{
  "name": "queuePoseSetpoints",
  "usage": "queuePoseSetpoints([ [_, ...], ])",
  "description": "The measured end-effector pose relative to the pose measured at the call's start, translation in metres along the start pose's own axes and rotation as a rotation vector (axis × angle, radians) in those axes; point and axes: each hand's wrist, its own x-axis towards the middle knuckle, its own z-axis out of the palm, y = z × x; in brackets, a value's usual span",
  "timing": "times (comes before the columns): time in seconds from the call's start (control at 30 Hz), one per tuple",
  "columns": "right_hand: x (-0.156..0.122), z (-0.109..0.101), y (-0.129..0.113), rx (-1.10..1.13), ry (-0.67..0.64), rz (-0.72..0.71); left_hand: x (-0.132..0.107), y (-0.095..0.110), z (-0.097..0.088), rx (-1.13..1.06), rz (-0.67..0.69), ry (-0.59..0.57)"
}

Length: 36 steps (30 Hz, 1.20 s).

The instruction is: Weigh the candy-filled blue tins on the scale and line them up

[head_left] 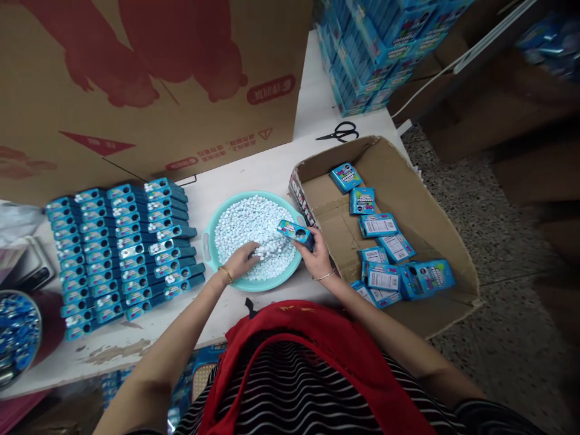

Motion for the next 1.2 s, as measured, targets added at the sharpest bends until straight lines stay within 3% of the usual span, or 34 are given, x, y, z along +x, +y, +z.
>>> queuePoseSetpoints([
  [0.17, 0.0, 0.0, -0.003, -0.015, -0.059, -0.078, -0.032, 0.025, -0.049, -0.018, 0.084, 0.039],
  [0.33, -0.002, 0.007, -0.005, -0.04, -0.136, -0.175, -0.039, 0.06, -0.082, 0.095, 0.154, 0.022],
  [0.6, -0.011, 0.019, -0.003, -0.058, -0.206, -0.229, -0.026, 0.133, -0.095, 0.688, -0.058, -0.157],
  [0.77, -0.012, 0.022, -0.001, -0.042, -0.218, -0.214, -0.028, 0.171, -0.097, 0.813, -0.086, -0.194],
  [0.87, -0.012, 0.022, 0.001, -0.02, -0.229, -0.2, -0.032, 0.166, -0.106, 0.781, -0.089, -0.167],
  [0.97, -0.015, 0.022, 0.001, 0.029, -0.257, -0.181, -0.035, 0.14, -0.105, 0.578, -0.033, -0.086],
  [1.1, -0.026, 0.026, -0.008, 0.121, -0.336, -0.147, -0.04, 0.101, -0.072, 0.144, 0.059, 0.057],
  [1.2, -0.036, 0.03, -0.019, 0.173, -0.438, -0.151, -0.056, 0.085, -0.043, 0.056, 0.008, 0.08],
])
